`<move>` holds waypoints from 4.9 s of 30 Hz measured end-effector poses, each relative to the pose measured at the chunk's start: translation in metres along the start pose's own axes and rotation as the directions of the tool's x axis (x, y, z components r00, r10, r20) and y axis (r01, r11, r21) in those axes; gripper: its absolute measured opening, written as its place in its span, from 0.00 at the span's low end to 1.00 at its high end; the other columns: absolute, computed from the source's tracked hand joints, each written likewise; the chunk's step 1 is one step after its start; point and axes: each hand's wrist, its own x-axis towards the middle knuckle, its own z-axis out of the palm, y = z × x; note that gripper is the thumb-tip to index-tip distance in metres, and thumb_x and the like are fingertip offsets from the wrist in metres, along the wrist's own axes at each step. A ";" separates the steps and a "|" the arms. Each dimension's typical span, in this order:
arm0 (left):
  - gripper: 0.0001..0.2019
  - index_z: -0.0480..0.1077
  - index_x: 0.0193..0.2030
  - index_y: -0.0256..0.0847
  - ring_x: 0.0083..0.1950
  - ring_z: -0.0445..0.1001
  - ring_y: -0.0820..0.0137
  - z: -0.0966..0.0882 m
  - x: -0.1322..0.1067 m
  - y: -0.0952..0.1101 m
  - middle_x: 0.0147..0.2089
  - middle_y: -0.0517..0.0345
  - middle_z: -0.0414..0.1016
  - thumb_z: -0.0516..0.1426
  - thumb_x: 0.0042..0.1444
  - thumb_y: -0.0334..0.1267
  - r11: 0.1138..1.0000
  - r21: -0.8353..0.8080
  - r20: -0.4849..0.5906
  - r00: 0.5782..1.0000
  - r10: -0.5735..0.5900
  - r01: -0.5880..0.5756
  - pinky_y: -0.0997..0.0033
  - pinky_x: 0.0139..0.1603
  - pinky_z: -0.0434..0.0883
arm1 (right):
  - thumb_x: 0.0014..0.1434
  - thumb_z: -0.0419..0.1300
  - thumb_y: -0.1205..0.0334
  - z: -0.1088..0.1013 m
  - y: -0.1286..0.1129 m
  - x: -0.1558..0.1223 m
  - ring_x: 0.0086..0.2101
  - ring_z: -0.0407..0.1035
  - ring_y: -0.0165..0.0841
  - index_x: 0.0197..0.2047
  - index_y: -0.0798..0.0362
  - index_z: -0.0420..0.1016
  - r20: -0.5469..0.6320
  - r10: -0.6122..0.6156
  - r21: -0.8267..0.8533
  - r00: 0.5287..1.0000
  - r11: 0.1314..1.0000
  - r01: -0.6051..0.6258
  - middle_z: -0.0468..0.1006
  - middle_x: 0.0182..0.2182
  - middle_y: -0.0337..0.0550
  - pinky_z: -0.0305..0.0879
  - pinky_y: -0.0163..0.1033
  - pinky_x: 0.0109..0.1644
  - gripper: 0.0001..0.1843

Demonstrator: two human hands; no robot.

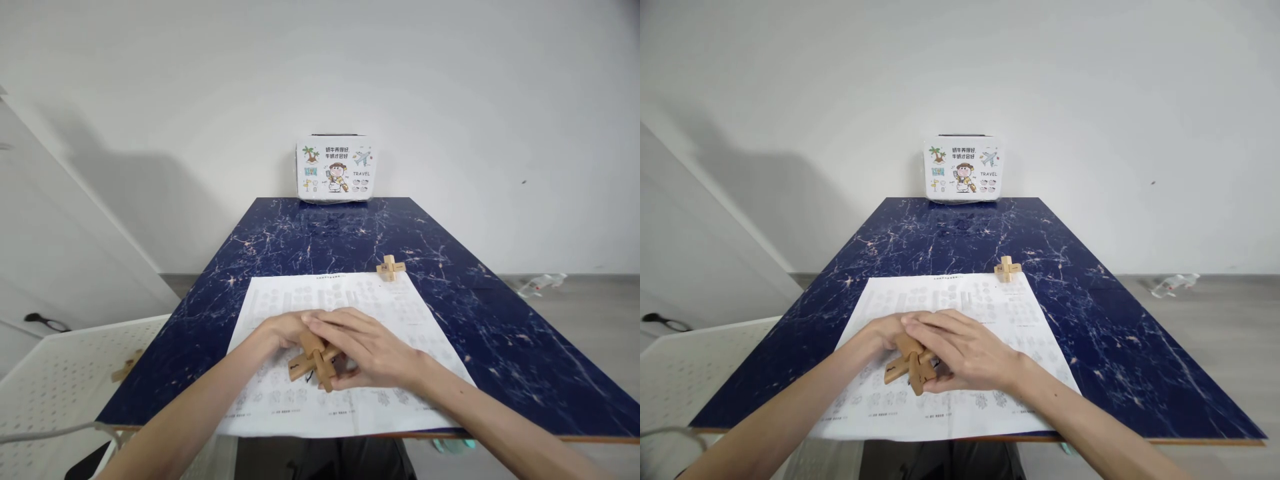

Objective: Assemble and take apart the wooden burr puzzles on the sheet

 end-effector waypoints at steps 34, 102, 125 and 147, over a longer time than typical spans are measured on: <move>0.06 0.76 0.34 0.36 0.51 0.79 0.62 -0.015 0.022 -0.001 0.44 0.47 0.82 0.69 0.51 0.32 0.717 -0.379 -0.599 0.746 0.291 -0.584 0.65 0.56 0.69 | 0.52 0.70 0.40 -0.014 0.064 -0.023 0.63 0.63 0.55 0.57 0.48 0.68 -0.356 0.463 -0.211 0.812 0.806 -0.553 0.68 0.64 0.57 0.58 0.63 0.66 0.36; 0.10 0.69 0.29 0.39 0.27 0.63 0.76 -0.022 0.005 0.013 0.29 0.63 0.66 0.67 0.48 0.35 0.763 -0.344 -0.656 0.722 0.222 -0.547 0.73 0.32 0.63 | 0.70 0.54 0.59 0.003 0.037 -0.021 0.20 0.57 0.26 0.26 0.51 0.65 0.046 0.526 -0.112 0.849 0.847 -0.519 0.68 0.19 0.34 0.51 0.35 0.29 0.19; 0.12 0.67 0.28 0.39 0.28 0.63 0.76 -0.022 0.005 0.012 0.30 0.62 0.67 0.67 0.49 0.37 0.764 -0.352 -0.651 0.728 0.216 -0.541 0.72 0.32 0.64 | 0.70 0.53 0.59 0.001 0.036 -0.020 0.21 0.57 0.26 0.26 0.52 0.65 0.056 0.531 -0.092 0.846 0.846 -0.525 0.68 0.19 0.35 0.50 0.35 0.29 0.19; 0.12 0.66 0.28 0.39 0.28 0.62 0.76 -0.022 0.005 0.012 0.30 0.62 0.66 0.66 0.49 0.37 0.779 -0.333 -0.645 0.731 0.223 -0.531 0.73 0.33 0.63 | 0.69 0.53 0.59 0.003 0.038 -0.022 0.20 0.57 0.26 0.26 0.51 0.64 0.056 0.537 -0.094 0.842 0.842 -0.531 0.68 0.19 0.35 0.50 0.35 0.29 0.19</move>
